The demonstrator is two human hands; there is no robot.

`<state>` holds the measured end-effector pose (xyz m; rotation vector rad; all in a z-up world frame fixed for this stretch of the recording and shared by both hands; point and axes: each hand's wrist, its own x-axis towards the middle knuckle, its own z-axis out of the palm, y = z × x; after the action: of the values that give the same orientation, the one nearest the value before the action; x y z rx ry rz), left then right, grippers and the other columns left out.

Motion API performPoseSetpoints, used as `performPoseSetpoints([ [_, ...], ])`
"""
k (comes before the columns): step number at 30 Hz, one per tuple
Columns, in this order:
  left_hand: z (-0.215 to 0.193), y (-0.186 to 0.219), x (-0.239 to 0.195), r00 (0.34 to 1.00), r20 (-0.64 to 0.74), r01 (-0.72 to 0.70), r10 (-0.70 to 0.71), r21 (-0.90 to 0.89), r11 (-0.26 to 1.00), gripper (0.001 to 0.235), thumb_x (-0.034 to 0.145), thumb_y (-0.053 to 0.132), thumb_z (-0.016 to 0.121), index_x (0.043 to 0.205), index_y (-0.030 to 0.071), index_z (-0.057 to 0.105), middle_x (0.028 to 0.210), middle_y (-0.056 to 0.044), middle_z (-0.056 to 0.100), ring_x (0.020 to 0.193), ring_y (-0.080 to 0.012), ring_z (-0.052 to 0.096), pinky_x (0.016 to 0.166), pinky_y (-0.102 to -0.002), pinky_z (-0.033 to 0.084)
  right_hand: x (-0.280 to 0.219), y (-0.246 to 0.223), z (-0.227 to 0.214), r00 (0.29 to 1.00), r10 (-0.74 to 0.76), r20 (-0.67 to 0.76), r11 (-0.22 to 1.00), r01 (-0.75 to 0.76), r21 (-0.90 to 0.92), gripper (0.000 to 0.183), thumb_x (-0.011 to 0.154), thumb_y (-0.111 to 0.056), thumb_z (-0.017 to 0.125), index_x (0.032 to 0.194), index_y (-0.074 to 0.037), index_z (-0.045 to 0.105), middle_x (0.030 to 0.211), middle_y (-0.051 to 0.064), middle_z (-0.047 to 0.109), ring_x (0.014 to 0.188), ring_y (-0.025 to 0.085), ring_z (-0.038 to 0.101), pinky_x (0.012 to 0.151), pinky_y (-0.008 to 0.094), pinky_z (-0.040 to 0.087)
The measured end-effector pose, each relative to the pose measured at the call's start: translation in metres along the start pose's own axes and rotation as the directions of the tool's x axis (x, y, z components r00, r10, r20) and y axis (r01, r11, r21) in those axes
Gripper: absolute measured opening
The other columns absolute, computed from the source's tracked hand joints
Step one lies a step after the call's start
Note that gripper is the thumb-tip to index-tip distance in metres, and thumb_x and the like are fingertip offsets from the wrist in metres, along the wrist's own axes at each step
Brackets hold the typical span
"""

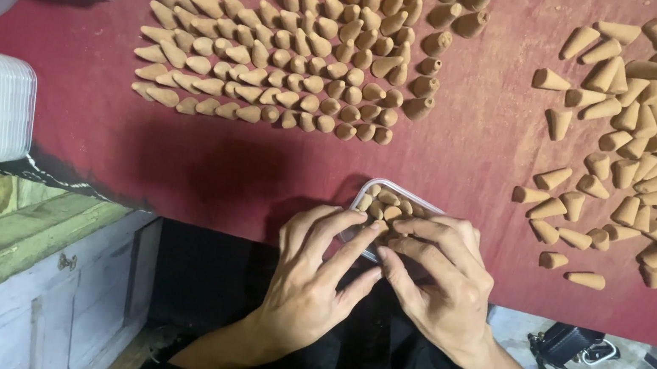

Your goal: The person is picking up incense cones from a workspace and arranging them into small plastic containers for packaging.

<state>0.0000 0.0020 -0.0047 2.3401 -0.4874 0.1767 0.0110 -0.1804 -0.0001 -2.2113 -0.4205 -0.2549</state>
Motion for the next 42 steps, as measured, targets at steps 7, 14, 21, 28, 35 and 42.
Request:
performPoseSetpoints([
  [7,-0.001,0.0,0.0,1.0,0.004,-0.008,0.008,0.011,1.0,0.04,0.094,0.029,0.079,0.126,0.008,0.068,0.13,-0.01,0.063,0.119,-0.0292,0.058,0.101,-0.046,0.047,-0.004,0.004,-0.001,0.999,-0.042,0.017,0.999,0.043,-0.019,0.018,0.089,-0.013,0.081,0.102,-0.002,0.075,0.109,0.013,0.068,0.101,0.029,0.062,0.093,0.037,0.055],
  [14,0.0,-0.004,-0.003,0.999,0.043,-0.001,0.003,-0.034,0.999,0.051,0.091,0.021,0.083,0.133,0.004,0.06,0.131,-0.013,0.06,0.12,-0.0317,0.058,0.106,-0.046,0.051,-0.014,0.016,-0.002,0.973,-0.105,0.205,0.969,0.147,-0.198,0.031,0.097,-0.029,0.073,0.126,-0.016,0.072,0.124,0.015,0.058,0.108,0.034,0.051,0.094,0.041,0.047],
  [21,-0.001,-0.004,0.003,0.999,0.024,-0.039,0.04,-0.065,0.997,0.037,0.097,0.017,0.076,0.127,0.0,0.062,0.128,-0.016,0.058,0.116,-0.0332,0.06,0.104,-0.045,0.056,-0.01,0.013,-0.005,0.98,-0.112,0.167,0.977,0.139,-0.159,0.034,0.093,-0.032,0.077,0.117,-0.008,0.074,0.121,0.017,0.058,0.109,0.034,0.053,0.094,0.042,0.052],
  [28,0.006,-0.006,-0.003,0.997,0.061,-0.054,0.051,0.057,0.997,0.046,0.096,0.022,0.08,0.131,-0.001,0.062,0.131,-0.015,0.055,0.117,-0.0337,0.058,0.102,-0.045,0.057,-0.011,0.014,-0.004,0.986,-0.097,0.136,0.981,0.118,-0.155,0.03,0.092,-0.028,0.078,0.113,-0.006,0.075,0.12,0.016,0.06,0.109,0.034,0.055,0.094,0.042,0.052],
  [35,0.006,-0.005,0.0,0.998,0.055,-0.045,0.041,0.059,0.997,0.038,0.097,0.021,0.078,0.128,0.002,0.065,0.128,-0.015,0.056,0.116,-0.0326,0.057,0.102,-0.045,0.057,-0.012,0.014,-0.004,0.983,-0.128,0.129,0.977,0.147,-0.155,0.03,0.092,-0.026,0.079,0.112,-0.004,0.074,0.119,0.018,0.06,0.109,0.034,0.056,0.093,0.042,0.052],
  [42,0.004,-0.005,0.003,0.998,0.044,-0.045,0.046,-0.022,0.999,0.037,0.097,0.016,0.077,0.128,0.0,0.065,0.129,-0.016,0.055,0.117,-0.0331,0.057,0.104,-0.046,0.057,-0.012,0.014,-0.005,0.989,-0.119,0.084,0.983,0.129,-0.133,0.03,0.091,-0.028,0.08,0.11,-0.004,0.074,0.118,0.017,0.06,0.109,0.033,0.056,0.093,0.04,0.053],
])
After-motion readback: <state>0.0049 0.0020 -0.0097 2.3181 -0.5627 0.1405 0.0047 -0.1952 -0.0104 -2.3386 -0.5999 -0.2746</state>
